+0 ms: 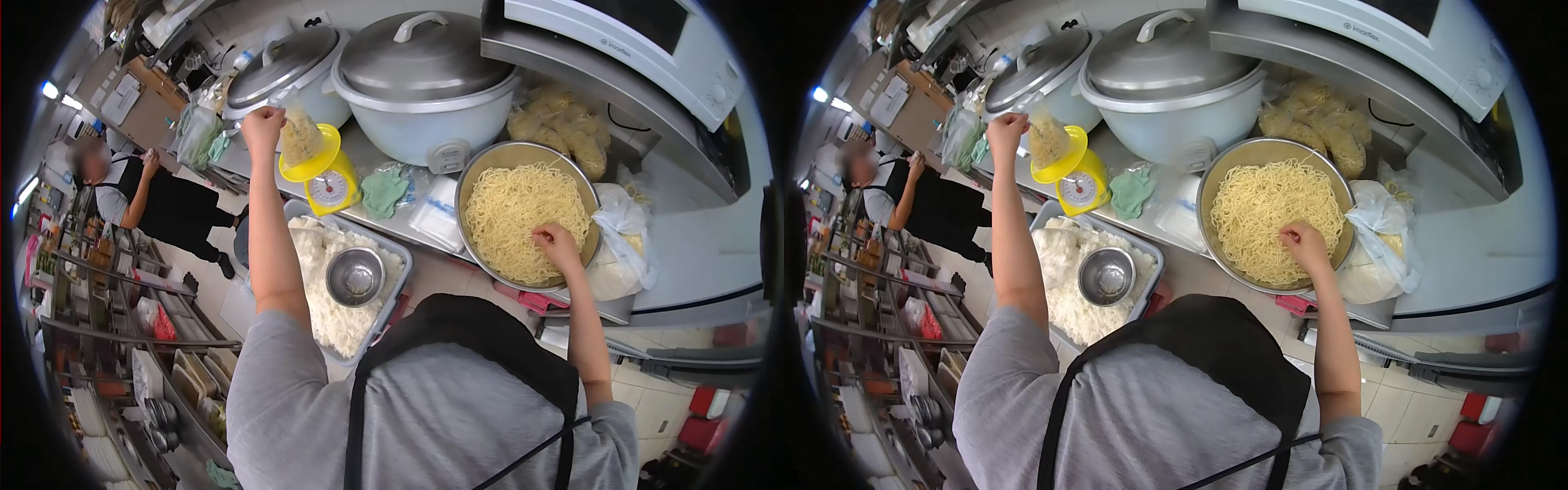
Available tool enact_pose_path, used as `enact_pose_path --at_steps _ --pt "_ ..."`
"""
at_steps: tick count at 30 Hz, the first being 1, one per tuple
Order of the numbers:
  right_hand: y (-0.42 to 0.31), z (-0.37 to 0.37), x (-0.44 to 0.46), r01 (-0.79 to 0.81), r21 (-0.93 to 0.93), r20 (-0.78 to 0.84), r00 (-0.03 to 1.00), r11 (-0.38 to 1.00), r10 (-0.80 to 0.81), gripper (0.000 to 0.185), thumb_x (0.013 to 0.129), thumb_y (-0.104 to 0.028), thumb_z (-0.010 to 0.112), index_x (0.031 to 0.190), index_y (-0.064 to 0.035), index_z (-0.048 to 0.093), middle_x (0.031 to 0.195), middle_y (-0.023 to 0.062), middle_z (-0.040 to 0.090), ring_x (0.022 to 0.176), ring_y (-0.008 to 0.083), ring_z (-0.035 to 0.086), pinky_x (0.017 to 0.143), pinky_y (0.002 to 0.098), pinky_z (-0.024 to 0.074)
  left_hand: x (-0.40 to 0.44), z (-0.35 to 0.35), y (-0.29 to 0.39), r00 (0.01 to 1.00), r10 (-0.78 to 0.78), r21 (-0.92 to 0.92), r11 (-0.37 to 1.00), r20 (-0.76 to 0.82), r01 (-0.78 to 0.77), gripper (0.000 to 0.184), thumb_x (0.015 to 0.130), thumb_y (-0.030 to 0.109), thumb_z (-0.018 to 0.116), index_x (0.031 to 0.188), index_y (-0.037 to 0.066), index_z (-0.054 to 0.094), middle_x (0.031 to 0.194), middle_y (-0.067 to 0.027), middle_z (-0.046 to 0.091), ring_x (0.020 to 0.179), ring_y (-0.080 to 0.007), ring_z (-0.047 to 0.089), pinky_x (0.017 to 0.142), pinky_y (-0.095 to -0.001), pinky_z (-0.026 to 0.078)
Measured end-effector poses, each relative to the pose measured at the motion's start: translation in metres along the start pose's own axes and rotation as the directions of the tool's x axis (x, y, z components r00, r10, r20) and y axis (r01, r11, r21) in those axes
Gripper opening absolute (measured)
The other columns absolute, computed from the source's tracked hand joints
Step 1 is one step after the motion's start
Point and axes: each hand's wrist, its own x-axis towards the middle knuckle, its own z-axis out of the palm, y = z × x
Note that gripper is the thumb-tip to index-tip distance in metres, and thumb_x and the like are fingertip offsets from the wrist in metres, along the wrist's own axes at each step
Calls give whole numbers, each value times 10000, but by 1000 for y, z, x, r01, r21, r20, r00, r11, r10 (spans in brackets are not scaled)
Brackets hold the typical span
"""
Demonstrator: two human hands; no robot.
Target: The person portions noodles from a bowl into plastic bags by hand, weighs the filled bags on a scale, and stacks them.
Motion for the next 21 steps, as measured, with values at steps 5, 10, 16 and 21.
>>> enact_pose_path --at_steps 5,10,16,21 --pt "1 0 2 -24 1 8 1000 1000 24 131 710 -116 639 820 -47 626 751 82 585 634 172 559 600 262 447 2 2 -37 997 -71 -105 992 -8 69 191 691 175 630 683 -16 640 567 -93 616 533 -144 608 577 -248 464" --pt "3 2 4 3 -27 -15 1000 1000 -3 124 711 -117 640 817 -53 627 751 83 586 633 167 559 598 259 447 2 -6 -34 997 -78 -35 996 -16 77 189 689 175 633 677 -13 639 565 -89 616 535 -147 609 576 -253 465" --pt "6 4 4 19 -17 -26 999 1000 -19 123 721 -112 628 825 -47 623 746 82 583 635 160 552 600 257 440 2 -10 -39 996 -88 48 995 -17 89 202 680 219 632 682 18 650 577 -74 621 555 -164 611 602 -271 466" --pt "7 5 6 7 -29 15 1000 1000 -6 129 733 -111 620 839 -38 619 748 73 583 625 145 534 600 248 432 2 -12 -41 999 -40 150 988 -13 41 225 648 271 634 692 52 662 574 -67 616 585 -189 610 628 -288 466"
